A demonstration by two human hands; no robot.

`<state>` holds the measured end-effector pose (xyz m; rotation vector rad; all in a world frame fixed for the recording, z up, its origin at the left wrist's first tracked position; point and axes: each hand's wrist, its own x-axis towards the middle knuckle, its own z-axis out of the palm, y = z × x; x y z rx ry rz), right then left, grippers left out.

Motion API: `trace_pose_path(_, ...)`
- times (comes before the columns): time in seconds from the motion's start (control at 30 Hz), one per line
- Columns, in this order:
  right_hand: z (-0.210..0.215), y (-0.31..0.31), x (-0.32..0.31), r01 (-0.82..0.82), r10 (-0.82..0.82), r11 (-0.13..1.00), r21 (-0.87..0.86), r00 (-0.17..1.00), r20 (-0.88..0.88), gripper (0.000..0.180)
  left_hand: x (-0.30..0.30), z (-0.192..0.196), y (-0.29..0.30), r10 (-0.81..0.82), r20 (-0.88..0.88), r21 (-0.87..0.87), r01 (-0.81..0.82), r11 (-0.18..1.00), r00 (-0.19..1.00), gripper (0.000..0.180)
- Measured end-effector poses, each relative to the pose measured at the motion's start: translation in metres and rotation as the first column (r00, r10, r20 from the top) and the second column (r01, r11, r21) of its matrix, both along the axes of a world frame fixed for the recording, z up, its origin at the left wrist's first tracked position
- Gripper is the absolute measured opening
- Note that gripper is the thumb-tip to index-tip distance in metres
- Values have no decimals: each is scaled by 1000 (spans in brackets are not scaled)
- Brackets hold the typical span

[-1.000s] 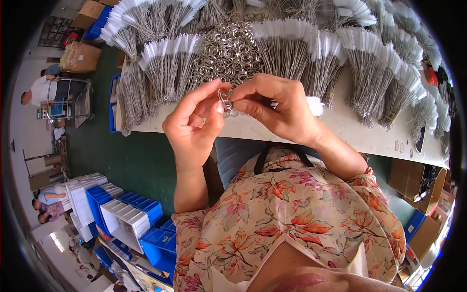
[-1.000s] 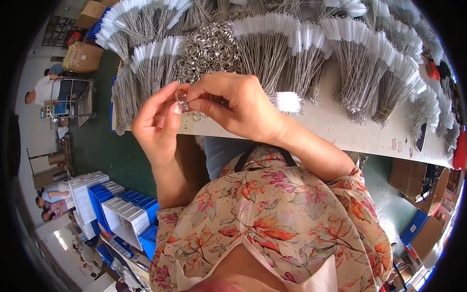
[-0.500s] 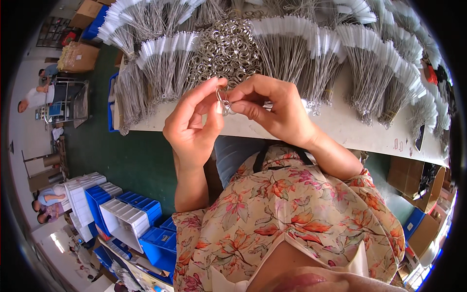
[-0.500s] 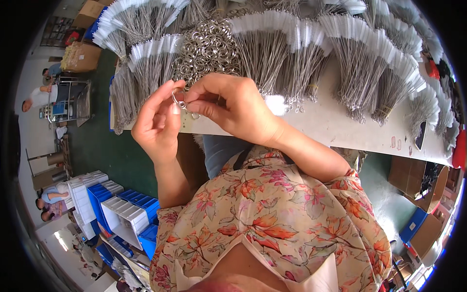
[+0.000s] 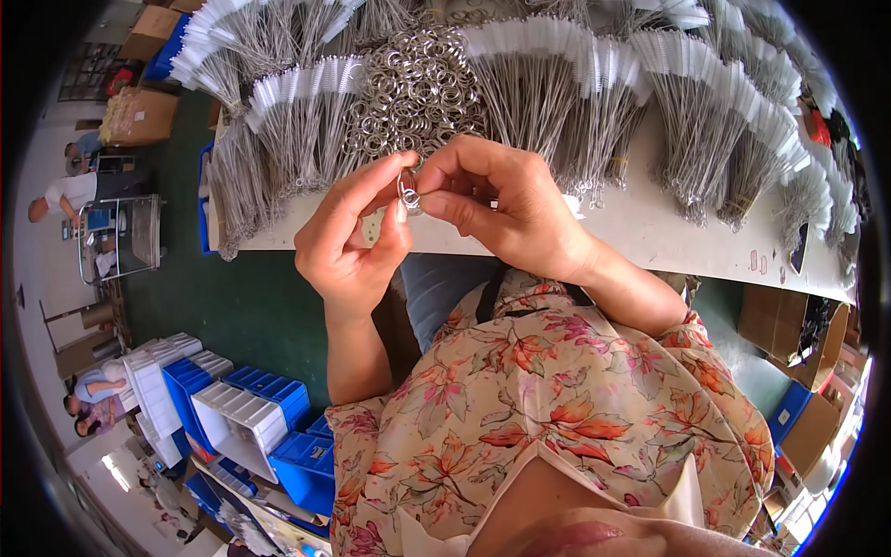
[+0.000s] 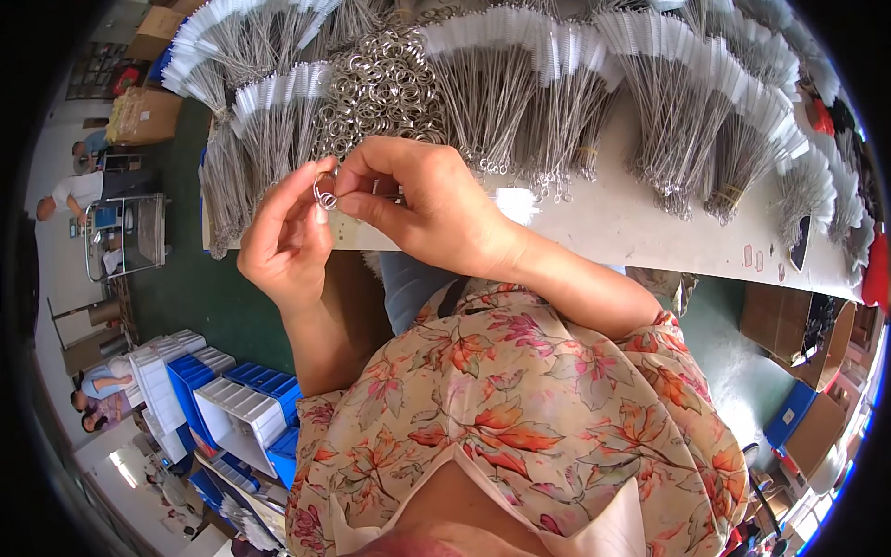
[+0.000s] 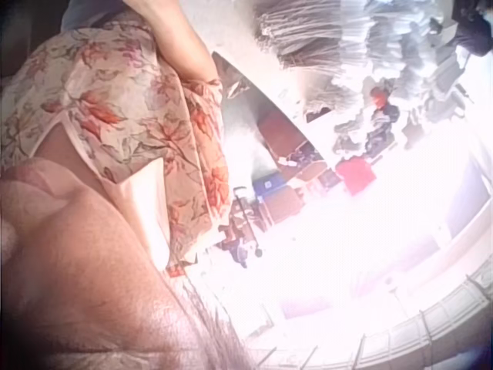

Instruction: The person threads wire brushes onto metal key rings by hand and places the assembled brush sets into a cardboard box.

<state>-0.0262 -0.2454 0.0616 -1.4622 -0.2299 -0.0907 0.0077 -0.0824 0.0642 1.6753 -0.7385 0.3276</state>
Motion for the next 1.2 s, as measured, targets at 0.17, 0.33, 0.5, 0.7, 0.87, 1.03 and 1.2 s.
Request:
trace_pose_path(0.17, 0, -3, 2, -107, 158, 961, 256, 970, -186, 10, -1, 5, 5, -30, 39, 100, 26, 995, 999, 31)
trace_pose_path(0.33, -3, -1, 3, -128, 156, 972, 197, 979, -135, 13, -1, 0, 5, -40, 21, 50, 39, 998, 999, 31)
trace_pose_path(0.5, -1, -3, 2, -159, 197, 966, 206, 964, -179, 16, -4, 7, 5, -52, -75, 47, 56, 997, 996, 32)
trace_pose_path(0.7, -8, -2, 3, -142, 178, 960, 243, 975, -132, 9, -3, 6, 5, -77, -82, 61, 82, 995, 994, 32)
trace_pose_path(0.87, -8, -11, 8, -235, 264, 947, 220, 958, -112, 9, -3, 4, 5, -81, -102, 74, 88, 993, 991, 31)
trace_pose_path(1.03, -7, -16, 11, -258, 286, 944, 206, 950, -125, 9, -4, 0, 5, -78, -53, 77, 82, 994, 996, 32)
trace_pose_path(1.2, 8, -25, 12, -300, 324, 945, 128, 908, -266, 11, -3, -6, 2, -50, 186, 109, 30, 994, 981, 29)
